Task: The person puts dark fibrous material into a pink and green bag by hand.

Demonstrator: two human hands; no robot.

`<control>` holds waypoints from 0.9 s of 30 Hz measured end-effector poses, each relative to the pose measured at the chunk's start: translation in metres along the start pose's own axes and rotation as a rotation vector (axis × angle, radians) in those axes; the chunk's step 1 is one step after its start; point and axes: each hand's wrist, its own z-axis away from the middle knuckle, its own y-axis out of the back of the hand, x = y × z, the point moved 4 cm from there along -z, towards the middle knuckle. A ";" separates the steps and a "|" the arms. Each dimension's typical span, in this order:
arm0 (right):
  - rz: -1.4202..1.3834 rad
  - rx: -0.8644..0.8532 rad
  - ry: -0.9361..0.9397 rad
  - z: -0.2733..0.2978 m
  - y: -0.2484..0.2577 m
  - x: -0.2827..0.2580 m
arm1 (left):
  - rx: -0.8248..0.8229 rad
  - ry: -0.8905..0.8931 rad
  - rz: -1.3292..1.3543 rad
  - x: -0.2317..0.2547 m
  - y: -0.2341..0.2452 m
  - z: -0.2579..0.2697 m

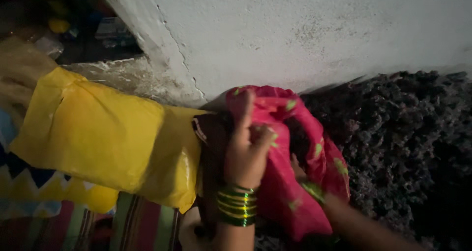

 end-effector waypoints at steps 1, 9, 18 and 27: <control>-0.003 -0.015 0.002 0.008 -0.001 0.002 | 0.052 -0.034 -0.084 -0.003 0.008 -0.005; -0.116 -0.101 -0.062 0.068 0.031 0.010 | 0.189 -0.302 -0.788 -0.071 0.027 -0.023; -0.121 0.431 0.071 0.023 0.097 0.071 | 0.245 -0.133 -1.131 -0.067 0.016 -0.016; 0.210 0.172 -0.222 0.073 0.083 0.080 | -0.300 0.613 -1.268 -0.107 -0.043 0.060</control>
